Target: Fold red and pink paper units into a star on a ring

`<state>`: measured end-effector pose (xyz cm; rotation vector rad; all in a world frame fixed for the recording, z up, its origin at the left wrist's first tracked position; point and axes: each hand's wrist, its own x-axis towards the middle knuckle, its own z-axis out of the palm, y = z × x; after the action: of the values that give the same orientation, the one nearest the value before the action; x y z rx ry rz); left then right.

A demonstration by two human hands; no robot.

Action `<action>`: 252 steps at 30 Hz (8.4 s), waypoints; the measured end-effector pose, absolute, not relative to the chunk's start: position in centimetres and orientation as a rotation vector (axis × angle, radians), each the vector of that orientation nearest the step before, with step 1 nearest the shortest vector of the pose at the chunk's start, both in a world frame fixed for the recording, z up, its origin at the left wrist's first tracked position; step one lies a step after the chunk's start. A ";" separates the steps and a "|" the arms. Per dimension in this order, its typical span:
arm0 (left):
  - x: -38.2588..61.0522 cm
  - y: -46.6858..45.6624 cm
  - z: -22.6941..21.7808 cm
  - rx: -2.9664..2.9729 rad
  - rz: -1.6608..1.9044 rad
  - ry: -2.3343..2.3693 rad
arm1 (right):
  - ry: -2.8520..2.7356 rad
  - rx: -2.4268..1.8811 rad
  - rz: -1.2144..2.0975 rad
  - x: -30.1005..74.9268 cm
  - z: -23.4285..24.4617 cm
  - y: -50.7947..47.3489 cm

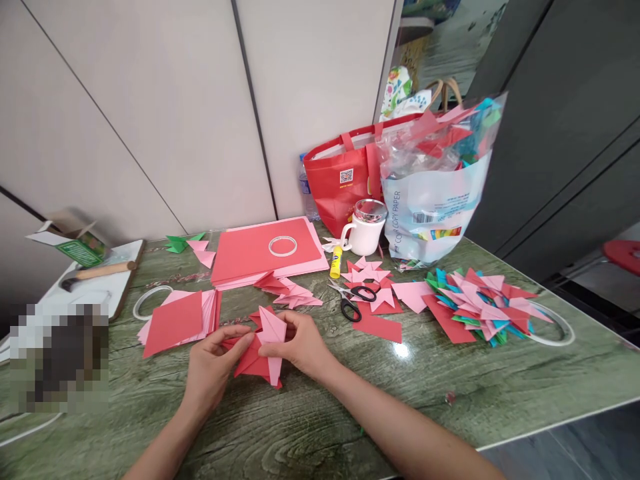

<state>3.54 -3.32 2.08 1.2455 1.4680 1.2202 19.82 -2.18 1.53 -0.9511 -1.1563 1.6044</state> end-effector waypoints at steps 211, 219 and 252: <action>3.3 -5.5 3.1 2.761 0.628 0.821 | -1.858 -0.724 1.521 22.9 7.9 -0.5; 3.0 -5.3 3.2 2.746 0.615 0.824 | -1.759 -0.734 1.567 22.5 7.3 -0.7; 2.3 -4.8 3.1 2.586 0.937 0.937 | -2.066 -0.776 0.799 22.9 9.7 -2.2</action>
<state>2.34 -4.85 3.09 2.5861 0.9367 0.9371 22.85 -2.19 9.73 -0.7762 -2.0662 0.7992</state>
